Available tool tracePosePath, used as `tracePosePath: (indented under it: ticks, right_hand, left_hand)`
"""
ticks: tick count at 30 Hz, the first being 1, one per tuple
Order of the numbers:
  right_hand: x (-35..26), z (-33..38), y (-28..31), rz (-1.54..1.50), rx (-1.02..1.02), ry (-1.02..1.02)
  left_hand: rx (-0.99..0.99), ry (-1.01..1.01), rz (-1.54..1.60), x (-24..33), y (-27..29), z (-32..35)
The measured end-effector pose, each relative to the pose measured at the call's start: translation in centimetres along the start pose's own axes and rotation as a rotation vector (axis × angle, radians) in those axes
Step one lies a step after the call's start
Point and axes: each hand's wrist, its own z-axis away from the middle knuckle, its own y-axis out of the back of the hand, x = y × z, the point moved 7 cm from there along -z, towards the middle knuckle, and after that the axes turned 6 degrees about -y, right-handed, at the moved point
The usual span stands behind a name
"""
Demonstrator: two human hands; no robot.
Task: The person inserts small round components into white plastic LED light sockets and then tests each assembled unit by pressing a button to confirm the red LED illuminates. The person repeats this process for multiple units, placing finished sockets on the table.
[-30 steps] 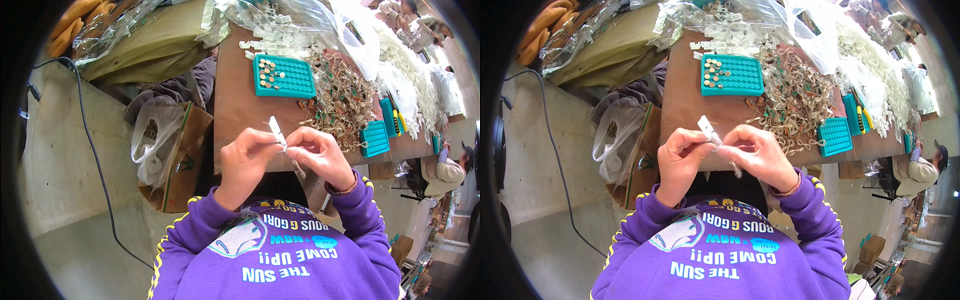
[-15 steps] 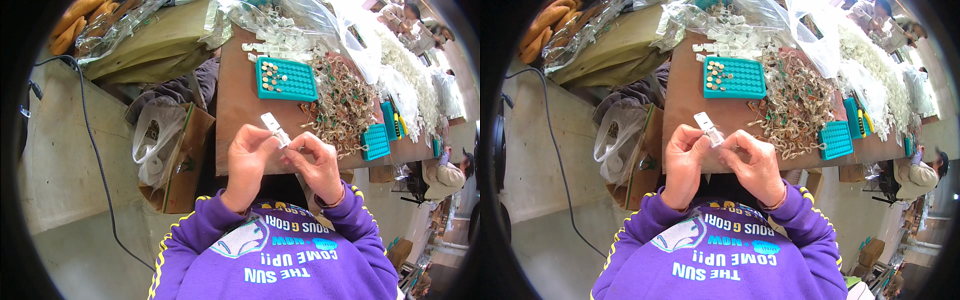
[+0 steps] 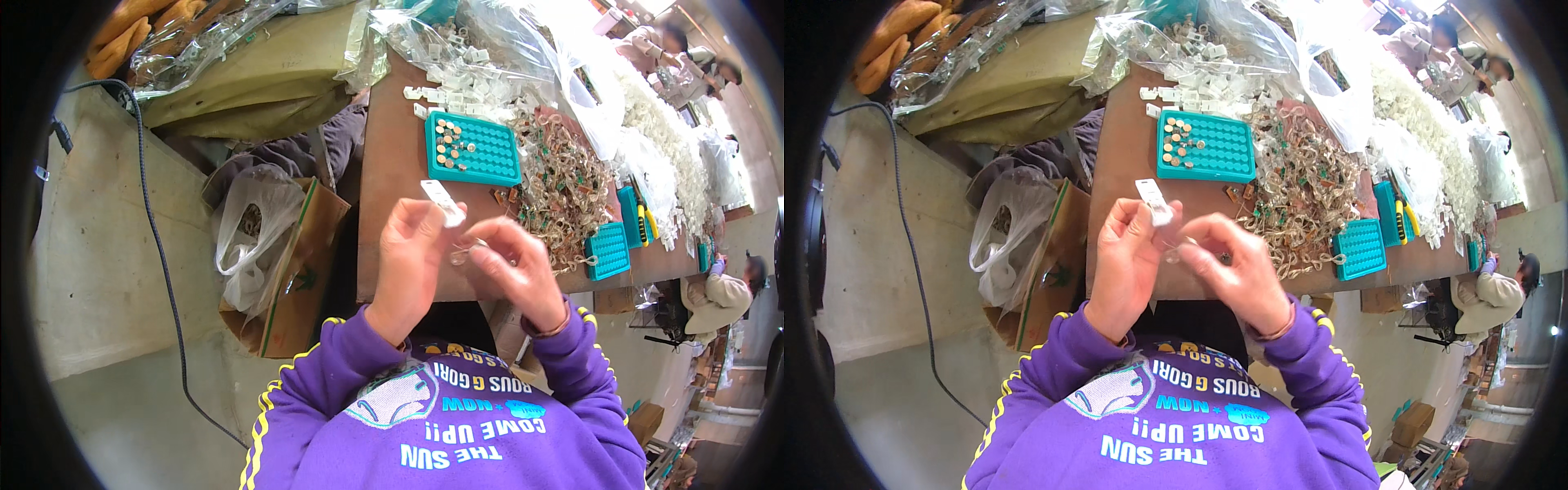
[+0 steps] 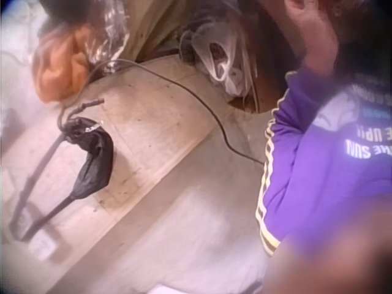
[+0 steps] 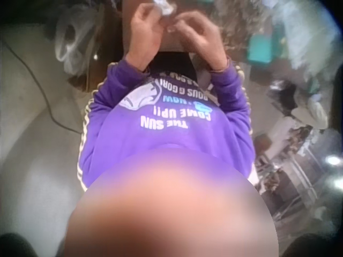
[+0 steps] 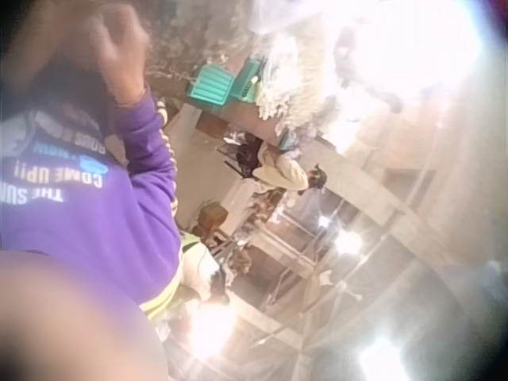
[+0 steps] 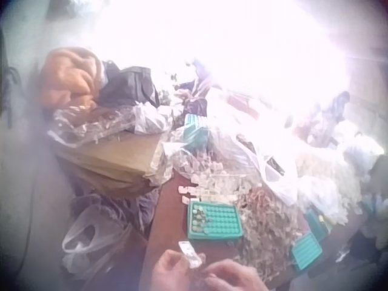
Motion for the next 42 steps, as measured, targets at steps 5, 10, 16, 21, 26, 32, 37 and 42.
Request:
tracePosePath:
  ticks: [5,10,16,21,26,32,37,42]
  right_hand:
    - [-1.9,-5.7,5.1,0.471,0.285,0.251]
    - [-0.5,-11.0,4.6,0.807,0.308,0.326]
    - [0.0,-12.3,4.3,0.779,0.261,0.348]
    - [-0.7,-13.7,4.6,0.666,0.192,0.316]
    - [-1.3,-13.7,3.3,0.802,0.073,0.401]
    - [-1.3,-13.4,3.3,0.786,0.030,0.451]
    - [-0.9,-14.0,3.4,0.782,-0.017,0.365]
    - [-2.9,-11.5,3.3,0.679,0.108,0.326]
  left_hand:
    - [0.020,0.005,0.089,-1.1,0.8,-1.3]
    - [0.007,0.018,0.095,-1.8,1.6,-1.0]
    - [-0.008,0.055,0.034,-1.9,1.4,-0.8]
    - [-0.019,0.060,0.087,-1.7,1.3,-0.8]
    - [-0.028,0.053,0.096,-1.6,1.4,-0.9]
    - [-0.021,0.057,0.096,-1.9,1.6,-0.9]
    - [-0.035,0.057,0.133,-1.9,1.6,-0.9]
    - [0.007,0.064,0.086,-1.9,1.7,-0.9]
